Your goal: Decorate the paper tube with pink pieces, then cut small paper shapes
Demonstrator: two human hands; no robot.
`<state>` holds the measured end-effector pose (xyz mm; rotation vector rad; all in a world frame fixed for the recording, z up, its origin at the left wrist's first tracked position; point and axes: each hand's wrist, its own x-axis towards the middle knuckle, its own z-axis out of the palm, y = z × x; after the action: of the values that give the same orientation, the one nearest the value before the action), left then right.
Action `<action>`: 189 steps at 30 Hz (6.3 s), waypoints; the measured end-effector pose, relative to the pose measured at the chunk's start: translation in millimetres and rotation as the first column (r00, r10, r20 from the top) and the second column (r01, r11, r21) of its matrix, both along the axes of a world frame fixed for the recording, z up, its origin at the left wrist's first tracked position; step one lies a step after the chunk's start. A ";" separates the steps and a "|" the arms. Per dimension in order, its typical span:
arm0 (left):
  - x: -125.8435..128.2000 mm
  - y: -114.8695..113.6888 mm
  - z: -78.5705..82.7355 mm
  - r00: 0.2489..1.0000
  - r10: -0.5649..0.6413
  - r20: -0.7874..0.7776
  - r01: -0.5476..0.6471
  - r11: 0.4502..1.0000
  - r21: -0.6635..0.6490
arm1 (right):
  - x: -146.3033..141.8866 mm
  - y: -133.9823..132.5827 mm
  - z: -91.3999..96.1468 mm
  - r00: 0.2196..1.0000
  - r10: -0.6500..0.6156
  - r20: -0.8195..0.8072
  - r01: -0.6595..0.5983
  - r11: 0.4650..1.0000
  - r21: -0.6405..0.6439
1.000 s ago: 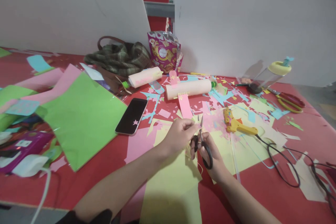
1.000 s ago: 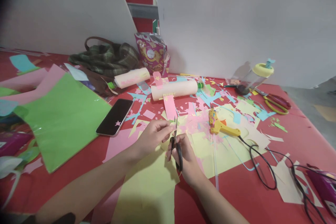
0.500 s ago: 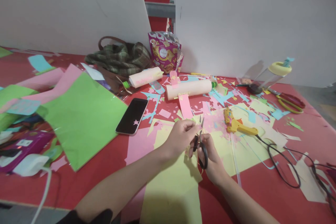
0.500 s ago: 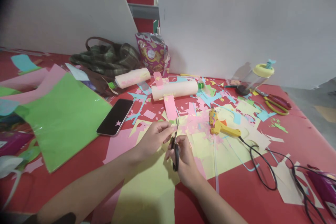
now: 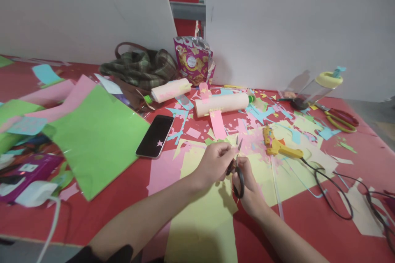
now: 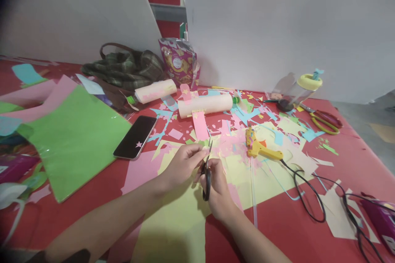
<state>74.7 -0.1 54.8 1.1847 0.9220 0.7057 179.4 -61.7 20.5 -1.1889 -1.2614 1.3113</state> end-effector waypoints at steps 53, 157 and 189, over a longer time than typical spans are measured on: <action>-2.8 3.6 -0.2 1.000 -0.017 0.006 0.017 0.999 0.032 | -0.9 1.6 -2.5 0.995 -0.025 -0.101 0.022 0.999 -0.035; -42.8 46.1 16.9 0.864 -0.173 -0.472 0.359 0.870 0.339 | 5.6 10.7 -5.2 0.927 -0.138 -0.348 0.079 0.981 -0.177; -45.2 43.3 21.5 0.786 -0.283 -0.549 0.510 0.799 0.318 | 8.1 5.9 2.0 0.913 0.221 -0.344 -0.260 0.963 -0.071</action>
<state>29.5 43.1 76.3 1.9772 0.8708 0.2633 187.5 -55.8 22.5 -0.8564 -1.1181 1.7078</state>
